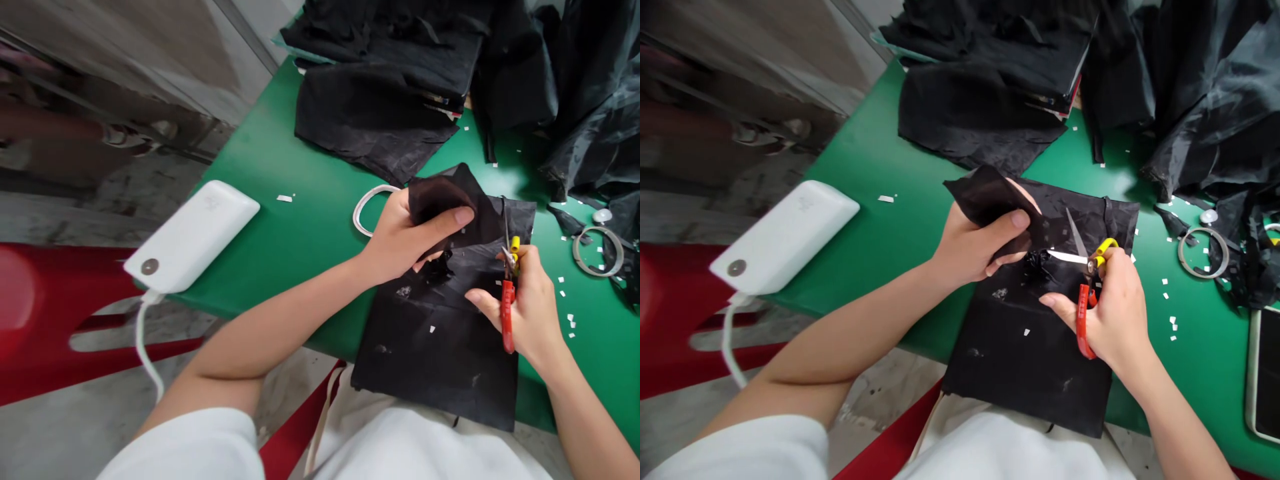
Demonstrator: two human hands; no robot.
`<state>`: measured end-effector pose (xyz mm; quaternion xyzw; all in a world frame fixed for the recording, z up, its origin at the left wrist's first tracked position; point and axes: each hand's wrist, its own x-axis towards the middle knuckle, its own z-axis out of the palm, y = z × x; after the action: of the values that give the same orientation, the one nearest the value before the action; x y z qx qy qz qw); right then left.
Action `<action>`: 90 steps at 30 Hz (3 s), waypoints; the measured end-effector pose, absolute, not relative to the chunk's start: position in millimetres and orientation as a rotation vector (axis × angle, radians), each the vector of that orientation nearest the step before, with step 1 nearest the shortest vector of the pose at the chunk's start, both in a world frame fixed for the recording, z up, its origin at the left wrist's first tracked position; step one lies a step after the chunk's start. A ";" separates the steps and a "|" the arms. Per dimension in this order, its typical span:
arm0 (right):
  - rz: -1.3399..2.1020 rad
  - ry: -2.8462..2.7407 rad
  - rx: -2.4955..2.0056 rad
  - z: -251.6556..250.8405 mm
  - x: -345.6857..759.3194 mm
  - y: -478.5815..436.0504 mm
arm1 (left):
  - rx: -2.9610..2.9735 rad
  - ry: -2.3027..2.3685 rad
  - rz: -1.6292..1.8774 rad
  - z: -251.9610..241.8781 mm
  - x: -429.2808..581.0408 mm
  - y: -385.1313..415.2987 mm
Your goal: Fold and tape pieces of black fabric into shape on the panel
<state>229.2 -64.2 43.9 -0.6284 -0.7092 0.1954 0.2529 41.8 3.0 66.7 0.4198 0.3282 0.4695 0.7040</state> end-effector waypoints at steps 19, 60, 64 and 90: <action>0.506 -2.021 -1.659 50.7 225.0 -65.7 | 1.094 0.852 0.956 70.8 44.2 -0.9; 0.407 -1.963 -1.709 56.8 227.8 -65.8 | 1.186 1.043 0.983 75.7 47.2 -7.3; 0.397 -1.957 -1.720 55.0 229.4 -66.1 | 1.172 1.072 1.027 73.8 47.3 -7.4; 0.423 -1.935 -1.825 57.5 227.2 -64.5 | 1.140 1.101 1.031 69.5 46.7 -7.2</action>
<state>227.2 -64.5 57.5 -0.6606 -0.7004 0.1533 0.2225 46.7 -7.2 69.5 0.4889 0.4722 0.4422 0.5852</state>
